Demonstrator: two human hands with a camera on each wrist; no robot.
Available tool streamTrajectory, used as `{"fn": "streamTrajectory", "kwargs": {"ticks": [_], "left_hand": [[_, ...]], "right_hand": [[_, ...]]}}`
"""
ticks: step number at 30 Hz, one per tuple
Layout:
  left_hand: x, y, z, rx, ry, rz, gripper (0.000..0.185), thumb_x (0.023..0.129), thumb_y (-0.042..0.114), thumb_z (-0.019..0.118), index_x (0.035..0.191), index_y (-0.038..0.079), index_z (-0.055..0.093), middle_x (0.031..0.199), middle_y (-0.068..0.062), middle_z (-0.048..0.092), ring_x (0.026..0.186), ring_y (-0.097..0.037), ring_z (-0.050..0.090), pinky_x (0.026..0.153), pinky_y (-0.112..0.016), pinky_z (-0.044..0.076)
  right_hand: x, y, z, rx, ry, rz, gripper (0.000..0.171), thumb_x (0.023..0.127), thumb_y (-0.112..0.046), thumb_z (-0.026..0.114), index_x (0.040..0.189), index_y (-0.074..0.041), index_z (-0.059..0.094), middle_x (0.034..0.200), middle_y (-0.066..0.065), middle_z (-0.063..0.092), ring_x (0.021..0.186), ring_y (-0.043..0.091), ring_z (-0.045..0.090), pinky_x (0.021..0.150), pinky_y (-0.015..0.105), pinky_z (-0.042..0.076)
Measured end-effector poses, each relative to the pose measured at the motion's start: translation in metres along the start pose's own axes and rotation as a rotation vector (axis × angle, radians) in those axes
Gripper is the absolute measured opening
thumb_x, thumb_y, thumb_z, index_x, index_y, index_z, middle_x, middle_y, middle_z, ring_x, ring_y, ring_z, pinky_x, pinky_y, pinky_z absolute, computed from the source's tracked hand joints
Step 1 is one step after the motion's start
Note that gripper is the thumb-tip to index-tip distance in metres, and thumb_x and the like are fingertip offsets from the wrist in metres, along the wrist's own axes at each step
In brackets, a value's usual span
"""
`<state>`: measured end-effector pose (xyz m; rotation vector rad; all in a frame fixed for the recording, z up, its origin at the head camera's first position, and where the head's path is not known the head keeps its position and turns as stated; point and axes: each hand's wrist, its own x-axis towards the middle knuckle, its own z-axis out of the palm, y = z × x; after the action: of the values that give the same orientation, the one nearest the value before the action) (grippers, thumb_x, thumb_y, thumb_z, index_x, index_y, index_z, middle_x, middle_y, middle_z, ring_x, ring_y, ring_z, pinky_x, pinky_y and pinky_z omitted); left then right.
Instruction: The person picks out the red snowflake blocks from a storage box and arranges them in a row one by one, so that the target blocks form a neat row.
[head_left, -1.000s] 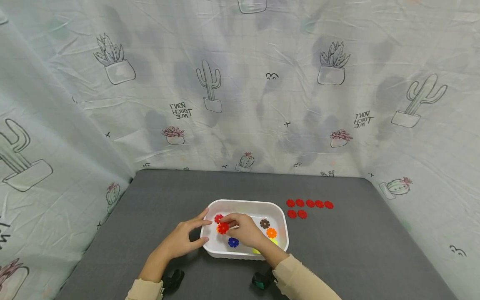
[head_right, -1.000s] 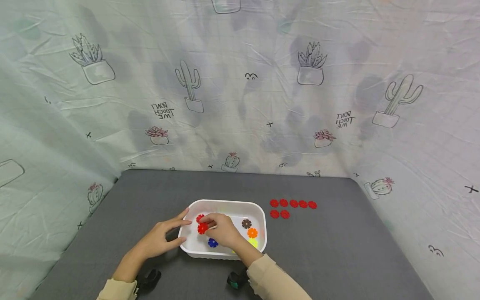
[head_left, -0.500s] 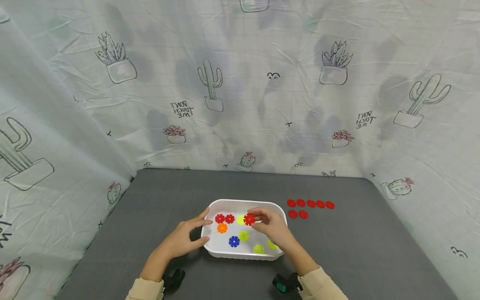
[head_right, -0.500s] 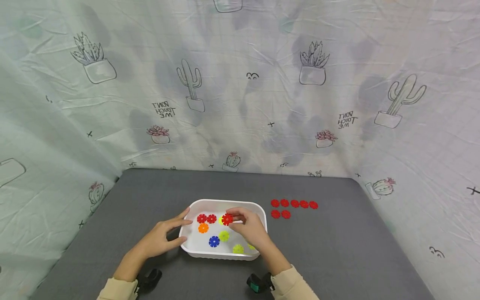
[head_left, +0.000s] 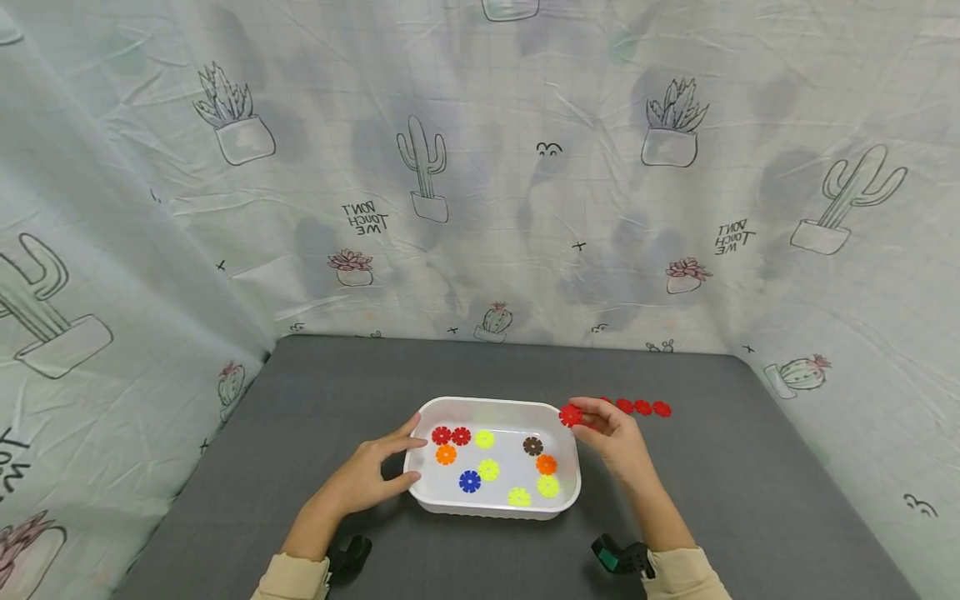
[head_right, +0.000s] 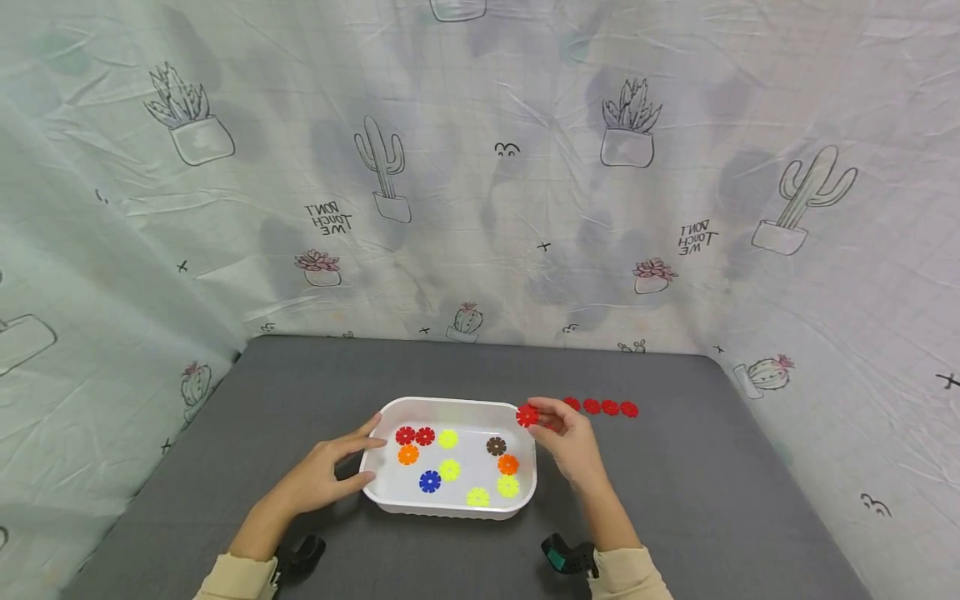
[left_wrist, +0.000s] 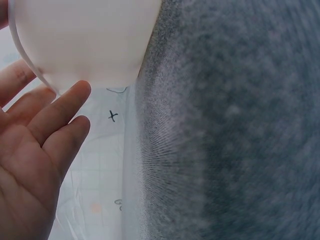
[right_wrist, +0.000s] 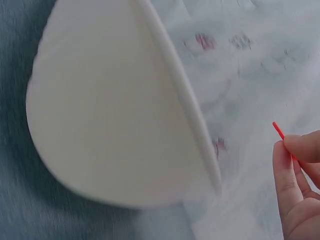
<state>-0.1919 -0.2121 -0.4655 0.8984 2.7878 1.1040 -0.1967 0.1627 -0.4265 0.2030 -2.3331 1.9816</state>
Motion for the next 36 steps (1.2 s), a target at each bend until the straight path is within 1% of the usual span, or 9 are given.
{"fn": "streamTrajectory", "kwargs": {"ticks": [3,7,11,16,19,23,28,34,36], "left_hand": [[0.0,0.0,-0.001,-0.017,-0.003,-0.003,0.047,0.082,0.04,0.06,0.122,0.015,0.055,0.145,-0.002,0.03,0.124,-0.022,0.042,0.095,-0.049,0.039],[0.0,0.001,-0.002,-0.046,-0.005,0.005,0.049,0.082,0.042,0.06,0.122,0.014,0.055,0.145,-0.003,0.03,0.125,-0.022,0.041,0.096,-0.049,0.039],[0.002,0.001,-0.003,-0.041,-0.01,0.004,0.051,0.083,0.043,0.059,0.123,0.013,0.055,0.145,-0.004,0.03,0.125,-0.02,0.04,0.096,-0.047,0.039],[0.003,0.002,-0.004,-0.046,-0.017,-0.016,0.051,0.082,0.043,0.059,0.124,0.014,0.054,0.146,-0.002,0.03,0.126,-0.019,0.04,0.096,-0.047,0.039],[0.002,0.002,-0.004,-0.046,-0.018,-0.018,0.051,0.082,0.044,0.059,0.123,0.014,0.055,0.145,-0.002,0.03,0.126,-0.019,0.04,0.096,-0.047,0.039],[0.002,0.002,-0.003,-0.05,-0.015,-0.012,0.05,0.082,0.042,0.06,0.123,0.013,0.055,0.145,-0.004,0.031,0.125,-0.021,0.041,0.096,-0.047,0.039],[0.002,0.003,-0.002,-0.052,-0.012,-0.033,0.047,0.081,0.034,0.063,0.123,0.014,0.055,0.145,-0.001,0.03,0.126,-0.02,0.04,0.096,-0.048,0.038],[0.002,0.002,-0.003,-0.047,-0.018,-0.034,0.049,0.082,0.041,0.06,0.123,0.014,0.055,0.145,-0.001,0.03,0.126,-0.019,0.04,0.096,-0.048,0.038],[0.002,0.002,-0.003,-0.052,-0.02,-0.03,0.049,0.082,0.041,0.06,0.123,0.014,0.055,0.146,-0.001,0.029,0.126,-0.019,0.04,0.096,-0.047,0.038]], "right_hand": [[0.003,0.008,-0.011,-0.006,0.045,0.007,0.037,0.08,-0.006,0.064,0.115,0.003,0.055,0.099,0.006,0.062,0.085,0.011,0.057,0.071,0.017,0.051],[0.007,0.02,-0.028,0.01,0.101,0.051,0.041,0.08,-0.006,0.064,0.118,0.003,0.053,0.098,-0.003,0.061,0.085,0.006,0.056,0.07,0.015,0.05],[0.011,0.034,-0.044,0.018,0.166,0.085,0.045,0.081,-0.009,0.065,0.121,0.004,0.051,0.1,-0.009,0.059,0.088,0.003,0.054,0.071,0.013,0.048],[0.013,0.052,-0.058,0.08,0.233,0.112,0.048,0.08,-0.007,0.065,0.124,0.004,0.048,0.104,-0.012,0.059,0.091,0.002,0.054,0.072,0.01,0.047],[0.012,0.063,-0.063,0.142,0.287,0.128,0.048,0.079,-0.003,0.065,0.123,0.007,0.048,0.1,-0.011,0.059,0.089,0.001,0.055,0.071,0.01,0.047],[0.012,0.075,-0.068,0.159,0.355,0.145,0.048,0.077,0.001,0.065,0.121,0.011,0.047,0.092,-0.01,0.06,0.083,0.0,0.057,0.068,0.009,0.047],[0.012,0.084,-0.071,0.087,0.37,0.18,0.049,0.077,-0.001,0.066,0.122,0.01,0.048,0.092,-0.013,0.058,0.083,-0.002,0.054,0.067,0.007,0.045],[0.013,0.092,-0.074,-0.032,0.38,0.223,0.045,0.079,-0.003,0.065,0.121,0.003,0.052,0.095,-0.017,0.054,0.083,-0.003,0.05,0.066,0.006,0.044],[0.014,0.096,-0.075,-0.068,0.386,0.217,0.043,0.079,-0.002,0.064,0.12,0.002,0.053,0.096,-0.014,0.054,0.082,-0.003,0.05,0.066,0.006,0.044]]}}
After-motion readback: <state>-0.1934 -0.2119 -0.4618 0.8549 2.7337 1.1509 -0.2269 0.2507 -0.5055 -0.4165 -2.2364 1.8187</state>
